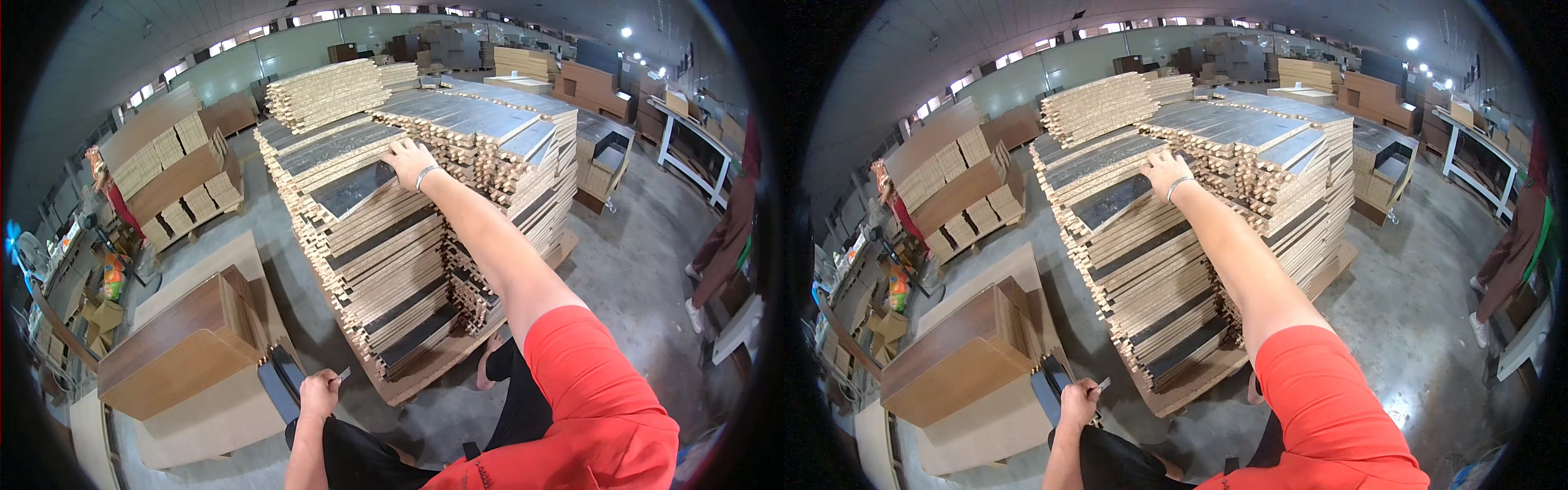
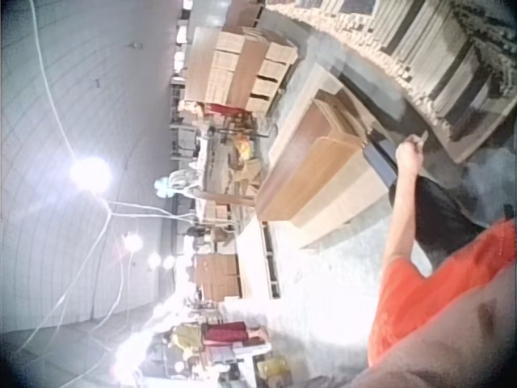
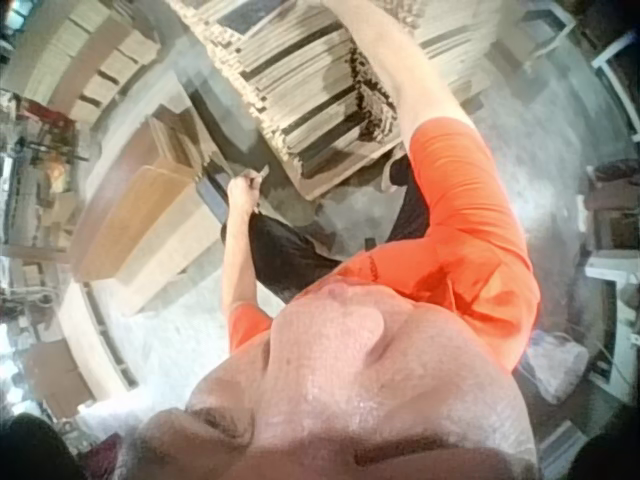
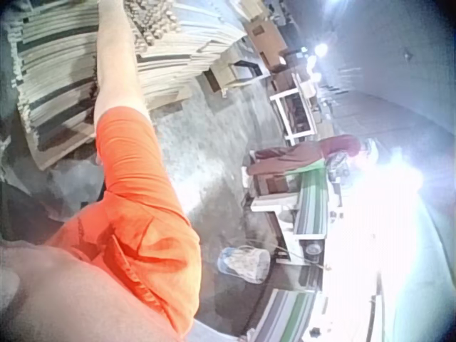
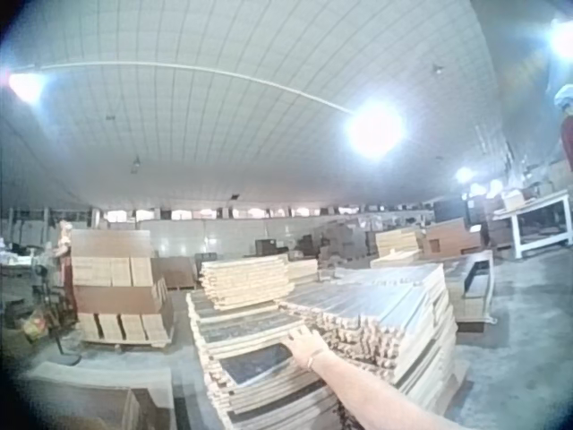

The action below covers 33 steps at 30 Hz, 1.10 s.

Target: Cleaning or deburring the ends of finished wood slats using a small scraper or blade.

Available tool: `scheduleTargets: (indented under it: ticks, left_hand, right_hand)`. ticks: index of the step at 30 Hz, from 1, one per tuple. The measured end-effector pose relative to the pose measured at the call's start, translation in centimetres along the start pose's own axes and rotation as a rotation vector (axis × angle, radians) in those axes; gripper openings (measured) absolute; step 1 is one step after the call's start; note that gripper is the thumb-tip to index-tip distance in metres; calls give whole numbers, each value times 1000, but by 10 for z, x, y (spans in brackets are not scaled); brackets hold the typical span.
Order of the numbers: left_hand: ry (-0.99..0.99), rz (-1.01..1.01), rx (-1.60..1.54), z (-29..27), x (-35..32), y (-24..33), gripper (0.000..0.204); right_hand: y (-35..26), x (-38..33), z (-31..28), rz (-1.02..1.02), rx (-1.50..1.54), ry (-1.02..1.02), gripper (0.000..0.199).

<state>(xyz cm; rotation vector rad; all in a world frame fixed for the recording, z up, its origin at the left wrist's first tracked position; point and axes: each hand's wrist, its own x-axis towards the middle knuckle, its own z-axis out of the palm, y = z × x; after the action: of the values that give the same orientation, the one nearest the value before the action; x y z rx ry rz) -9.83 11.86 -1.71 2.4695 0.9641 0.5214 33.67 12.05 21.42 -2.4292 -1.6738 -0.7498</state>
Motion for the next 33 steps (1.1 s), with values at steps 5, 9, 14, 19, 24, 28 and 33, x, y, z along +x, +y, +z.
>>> scheduleTargets:
  ticks: [5, 9, 14, 19, 24, 28, 33]
  left_hand:
    - [-10, -20, -4, 3, -4, -7, 6]
    - [-19, -16, -40, -1, -3, -6, 6]
    - [-22, 56, -20, -2, 5, 3, 7]
    - [-34, 54, -14, 1, 8, 3, 7]
    - [-126, -24, -115, 9, 11, 4, 5]
    - [-181, -115, -278, 20, 14, 19, 5]
    - [-228, -261, -630, 46, 11, 30, 8]
  right_hand:
    - [-3, -32, -6, -210, -72, 247, 54]
    - [-35, -98, -33, -360, 8, 67, 61]
    - [-59, -204, 10, 124, 339, -187, 64]
    - [-73, -287, 52, 371, 816, -453, 61]
    - [-102, -334, 70, 639, 1595, -795, 39]
    - [-118, -343, 107, 820, 1686, -861, 42]
    - [-133, -341, 126, 826, 1804, -714, 38]
